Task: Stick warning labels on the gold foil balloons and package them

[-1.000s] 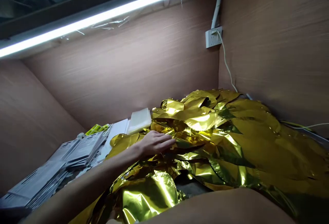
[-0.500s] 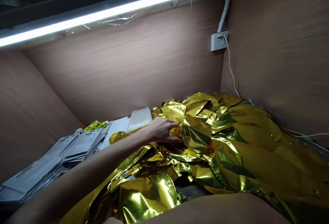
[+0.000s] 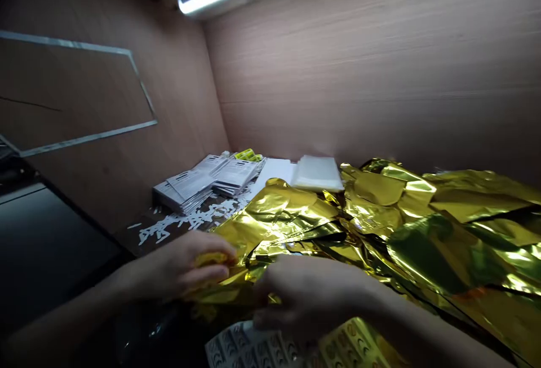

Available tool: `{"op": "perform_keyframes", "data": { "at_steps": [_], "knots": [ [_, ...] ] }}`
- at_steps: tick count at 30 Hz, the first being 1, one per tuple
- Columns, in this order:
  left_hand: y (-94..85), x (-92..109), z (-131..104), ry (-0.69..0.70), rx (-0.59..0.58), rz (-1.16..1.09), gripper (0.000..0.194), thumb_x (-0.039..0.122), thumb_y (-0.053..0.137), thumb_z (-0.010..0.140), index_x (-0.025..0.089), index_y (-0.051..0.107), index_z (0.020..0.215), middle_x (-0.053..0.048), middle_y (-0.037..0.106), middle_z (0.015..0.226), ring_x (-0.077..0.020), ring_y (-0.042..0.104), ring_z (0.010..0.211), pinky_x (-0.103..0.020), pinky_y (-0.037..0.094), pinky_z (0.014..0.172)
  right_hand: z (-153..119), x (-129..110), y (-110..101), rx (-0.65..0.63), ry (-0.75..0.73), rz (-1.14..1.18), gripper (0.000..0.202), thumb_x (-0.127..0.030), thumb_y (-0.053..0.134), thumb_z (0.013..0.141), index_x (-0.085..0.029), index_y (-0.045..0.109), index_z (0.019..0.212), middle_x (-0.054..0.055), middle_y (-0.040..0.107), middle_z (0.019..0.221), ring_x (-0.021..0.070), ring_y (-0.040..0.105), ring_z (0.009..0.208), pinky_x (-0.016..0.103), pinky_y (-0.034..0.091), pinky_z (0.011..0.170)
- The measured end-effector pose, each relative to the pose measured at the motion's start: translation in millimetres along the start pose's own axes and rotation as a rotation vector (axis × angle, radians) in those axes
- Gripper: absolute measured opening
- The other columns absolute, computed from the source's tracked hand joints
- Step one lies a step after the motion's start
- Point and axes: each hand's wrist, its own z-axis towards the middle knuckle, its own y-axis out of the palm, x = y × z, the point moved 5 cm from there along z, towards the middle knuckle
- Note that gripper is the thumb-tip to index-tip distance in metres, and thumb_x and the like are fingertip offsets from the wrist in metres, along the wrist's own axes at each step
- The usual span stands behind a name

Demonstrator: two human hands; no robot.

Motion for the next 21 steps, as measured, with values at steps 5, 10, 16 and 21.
{"op": "perform_keyframes", "data": {
  "at_steps": [5,10,16,21],
  "knots": [
    [35.1,-44.3,-38.2,0.012,0.079,-0.043,0.041,0.033,0.076,0.089,0.025,0.07,0.129,-0.008,0.065,0.143,-0.0271,0.06,0.132,-0.038,0.047,0.112,1.1,3.5,-15.5,0.122,0.019,0.106,0.024,-0.038,0.059,0.1,-0.021,0.075,0.1,0.001,0.068,0.078,0.012,0.053,0.061,0.024,0.04,0.056],
    [43.2,-54.4,-21.0,0.132,0.142,-0.075,0.036,0.029,0.066,0.096,0.025,0.069,0.132,-0.008,0.065,0.144,-0.0256,0.059,0.135,-0.043,0.041,0.121,30.1,19.0,-11.6,0.227,0.139,-0.01,0.03,-0.035,0.05,0.105,-0.017,0.068,0.089,0.0,0.062,0.073,0.0118,0.045,0.062,0.026,0.033,0.056],
    [45.7,-66.1,-12.1,0.123,0.254,-0.156,0.041,0.017,0.067,0.089,0.023,0.07,0.13,-0.007,0.066,0.143,-0.0254,0.058,0.137,-0.042,0.043,0.121,66.7,37.3,-1.7,0.307,0.051,-0.012,0.021,-0.03,0.058,0.099,-0.018,0.07,0.113,0.002,0.066,0.082,0.0127,0.05,0.068,0.027,0.037,0.064],
    [34.6,-70.9,-29.2,0.033,0.441,-0.391,0.049,0.005,0.055,0.086,0.024,0.069,0.13,-0.005,0.068,0.139,-0.0216,0.063,0.132,-0.037,0.05,0.115,73.9,47.0,11.1,0.468,0.029,0.015,0.02,-0.039,0.065,0.098,-0.02,0.071,0.104,0.002,0.069,0.086,0.0135,0.057,0.074,0.027,0.039,0.066]
  ]
}}
